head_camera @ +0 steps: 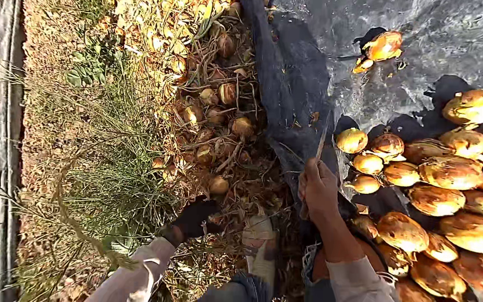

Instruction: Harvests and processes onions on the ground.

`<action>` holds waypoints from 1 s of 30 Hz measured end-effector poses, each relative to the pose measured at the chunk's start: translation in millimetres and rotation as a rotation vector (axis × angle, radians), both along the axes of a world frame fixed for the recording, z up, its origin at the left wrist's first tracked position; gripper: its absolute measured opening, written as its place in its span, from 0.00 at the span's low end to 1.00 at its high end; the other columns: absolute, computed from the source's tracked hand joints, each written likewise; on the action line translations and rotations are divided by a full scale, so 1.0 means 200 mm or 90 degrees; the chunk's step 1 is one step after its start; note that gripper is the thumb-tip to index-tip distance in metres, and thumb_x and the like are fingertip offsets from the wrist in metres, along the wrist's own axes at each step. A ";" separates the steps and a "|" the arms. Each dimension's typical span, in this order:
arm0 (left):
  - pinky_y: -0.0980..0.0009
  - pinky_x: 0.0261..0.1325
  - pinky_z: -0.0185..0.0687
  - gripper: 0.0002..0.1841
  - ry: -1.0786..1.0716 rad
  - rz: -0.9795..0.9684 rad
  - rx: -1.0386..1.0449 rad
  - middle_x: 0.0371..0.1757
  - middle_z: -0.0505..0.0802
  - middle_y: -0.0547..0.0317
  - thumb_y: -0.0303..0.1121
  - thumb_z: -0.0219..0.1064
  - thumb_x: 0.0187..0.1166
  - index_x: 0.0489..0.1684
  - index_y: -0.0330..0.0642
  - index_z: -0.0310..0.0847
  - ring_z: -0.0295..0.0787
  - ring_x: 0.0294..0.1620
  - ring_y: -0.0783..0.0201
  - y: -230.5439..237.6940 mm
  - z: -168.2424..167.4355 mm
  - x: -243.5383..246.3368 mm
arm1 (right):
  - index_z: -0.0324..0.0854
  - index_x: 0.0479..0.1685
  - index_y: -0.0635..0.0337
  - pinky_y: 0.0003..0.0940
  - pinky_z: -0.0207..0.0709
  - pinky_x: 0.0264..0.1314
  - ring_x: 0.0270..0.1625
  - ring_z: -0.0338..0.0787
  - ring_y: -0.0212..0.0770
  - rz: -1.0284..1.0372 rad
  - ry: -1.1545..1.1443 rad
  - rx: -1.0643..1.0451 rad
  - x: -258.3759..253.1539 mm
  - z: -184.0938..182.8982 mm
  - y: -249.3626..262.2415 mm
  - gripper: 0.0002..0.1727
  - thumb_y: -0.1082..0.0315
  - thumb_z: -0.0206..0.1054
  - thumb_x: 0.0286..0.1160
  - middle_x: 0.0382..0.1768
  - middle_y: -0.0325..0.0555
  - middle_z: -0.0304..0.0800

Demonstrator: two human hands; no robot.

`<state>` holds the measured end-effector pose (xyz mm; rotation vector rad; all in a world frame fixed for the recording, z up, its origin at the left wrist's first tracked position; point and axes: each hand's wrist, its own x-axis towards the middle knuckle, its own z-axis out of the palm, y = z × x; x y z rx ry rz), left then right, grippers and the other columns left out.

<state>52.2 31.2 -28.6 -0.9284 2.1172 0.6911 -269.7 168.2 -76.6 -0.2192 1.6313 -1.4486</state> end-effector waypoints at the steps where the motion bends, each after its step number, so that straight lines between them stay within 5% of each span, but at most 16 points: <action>1: 0.37 0.76 0.71 0.32 -0.001 0.028 -0.012 0.72 0.88 0.54 0.65 0.76 0.67 0.67 0.59 0.87 0.79 0.76 0.44 -0.04 0.08 -0.05 | 0.74 0.37 0.49 0.35 0.68 0.13 0.11 0.65 0.35 0.011 -0.002 0.003 0.02 0.00 0.00 0.28 0.33 0.53 0.84 0.15 0.35 0.63; 4: 0.42 0.70 0.80 0.21 0.050 0.128 -0.197 0.65 0.90 0.53 0.47 0.77 0.70 0.61 0.53 0.90 0.85 0.70 0.49 -0.13 0.18 -0.24 | 0.74 0.38 0.50 0.36 0.69 0.12 0.11 0.66 0.37 0.044 -0.001 0.017 0.07 0.00 -0.03 0.28 0.34 0.53 0.84 0.15 0.37 0.65; 8: 0.38 0.72 0.77 0.45 -0.043 0.093 -0.230 0.82 0.78 0.43 0.51 0.80 0.60 0.84 0.48 0.71 0.77 0.77 0.39 -0.18 -0.14 -0.41 | 0.76 0.43 0.51 0.38 0.71 0.12 0.11 0.70 0.40 0.121 -0.008 0.050 0.13 0.02 -0.04 0.29 0.31 0.56 0.82 0.16 0.42 0.70; 11: 0.33 0.63 0.82 0.49 -0.143 0.088 -0.188 0.83 0.75 0.37 0.52 0.80 0.58 0.87 0.50 0.65 0.80 0.73 0.33 -0.20 -0.28 -0.43 | 0.79 0.48 0.51 0.41 0.74 0.15 0.13 0.75 0.43 0.157 -0.011 0.072 0.12 0.03 -0.04 0.30 0.31 0.59 0.79 0.19 0.45 0.75; 14: 0.34 0.65 0.81 0.49 -0.031 0.128 -0.068 0.78 0.80 0.41 0.46 0.87 0.55 0.86 0.52 0.68 0.83 0.71 0.38 -0.22 -0.17 -0.47 | 0.79 0.52 0.51 0.43 0.77 0.19 0.17 0.78 0.44 0.190 -0.019 0.099 0.10 0.04 -0.04 0.30 0.32 0.62 0.77 0.22 0.46 0.79; 17: 0.52 0.75 0.82 0.49 0.221 0.115 0.071 0.73 0.86 0.51 0.37 0.88 0.55 0.84 0.45 0.68 0.85 0.70 0.57 -0.18 0.00 -0.54 | 0.78 0.57 0.53 0.51 0.80 0.30 0.27 0.84 0.47 0.250 -0.038 0.143 0.10 0.02 -0.07 0.36 0.28 0.65 0.71 0.28 0.48 0.83; 20: 0.60 0.66 0.89 0.40 0.268 0.130 0.145 0.64 0.91 0.64 0.25 0.81 0.58 0.79 0.54 0.75 0.90 0.61 0.69 -0.16 0.15 -0.69 | 0.78 0.60 0.52 0.52 0.83 0.35 0.33 0.88 0.46 0.275 -0.044 0.109 0.13 -0.02 -0.07 0.40 0.24 0.59 0.71 0.32 0.47 0.86; 22: 0.62 0.59 0.91 0.35 0.282 0.143 0.193 0.59 0.92 0.63 0.24 0.78 0.64 0.76 0.51 0.76 0.91 0.54 0.68 -0.19 0.20 -0.74 | 0.79 0.65 0.52 0.48 0.85 0.39 0.37 0.89 0.43 0.278 -0.068 0.049 0.12 -0.01 -0.05 0.43 0.22 0.52 0.73 0.37 0.45 0.88; 25: 0.68 0.55 0.90 0.22 0.352 0.230 0.278 0.55 0.92 0.60 0.24 0.64 0.79 0.72 0.45 0.79 0.90 0.50 0.69 -0.22 0.25 -0.73 | 0.81 0.56 0.51 0.38 0.78 0.27 0.25 0.80 0.35 0.256 -0.077 -0.027 0.11 0.02 -0.04 0.38 0.26 0.49 0.77 0.27 0.39 0.81; 30: 0.77 0.32 0.84 0.15 0.252 0.355 0.437 0.34 0.91 0.64 0.24 0.66 0.74 0.57 0.43 0.84 0.85 0.29 0.74 -0.22 0.37 -0.72 | 0.79 0.41 0.49 0.32 0.69 0.17 0.16 0.70 0.33 0.202 -0.150 -0.079 0.16 0.05 -0.04 0.37 0.22 0.48 0.75 0.18 0.36 0.71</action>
